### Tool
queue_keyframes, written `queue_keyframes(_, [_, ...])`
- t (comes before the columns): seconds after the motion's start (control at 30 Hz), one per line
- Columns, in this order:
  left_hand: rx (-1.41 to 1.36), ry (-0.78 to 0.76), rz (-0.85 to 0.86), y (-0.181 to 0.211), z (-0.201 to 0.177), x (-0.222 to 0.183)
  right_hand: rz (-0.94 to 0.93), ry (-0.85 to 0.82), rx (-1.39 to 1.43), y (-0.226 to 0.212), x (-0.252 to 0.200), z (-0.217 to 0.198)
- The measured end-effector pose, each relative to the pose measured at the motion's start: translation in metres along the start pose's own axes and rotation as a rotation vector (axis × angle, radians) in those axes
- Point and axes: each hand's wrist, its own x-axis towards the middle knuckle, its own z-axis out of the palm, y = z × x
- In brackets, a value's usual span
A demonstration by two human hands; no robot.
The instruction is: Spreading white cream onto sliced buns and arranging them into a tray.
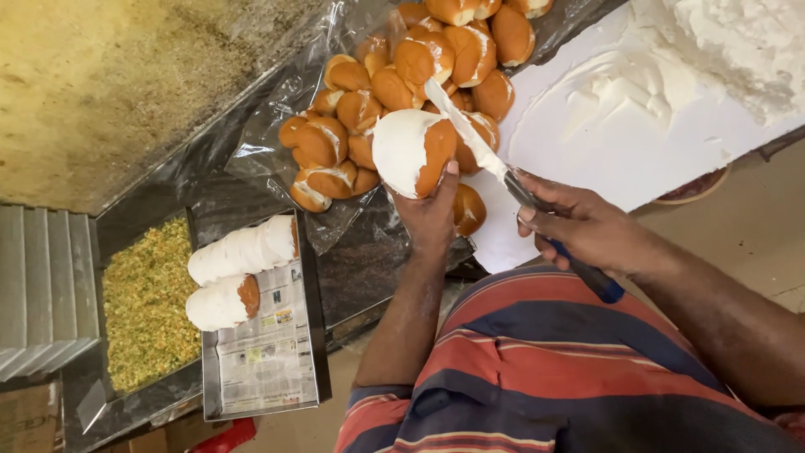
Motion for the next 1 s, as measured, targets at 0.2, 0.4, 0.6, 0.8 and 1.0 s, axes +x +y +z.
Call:
queue_keyframes(0.2, [0.116,-0.021,0.001,0.011,0.005,0.0,-0.057,0.018,-0.162,-0.003,-0.007,0.012])
queue_keyframes(0.4, [0.206,0.003,-0.018,0.022,0.008,0.002,-0.455,-0.029,-0.454,0.023,-0.005,0.017])
queue_keyframes(0.6, [-0.23,0.076,-0.44,0.026,-0.014,0.018,-0.619,-0.182,-0.391,0.022,-0.012,0.003])
queue_keyframes(0.8, [-0.983,-0.123,-0.773,0.015,-0.022,0.01,-0.341,0.054,-0.129,0.01,0.015,-0.016])
queue_keyframes(1.0, [-1.08,-0.252,-0.896,0.009,-0.008,0.0,-0.512,0.149,-0.136,0.014,0.043,-0.007])
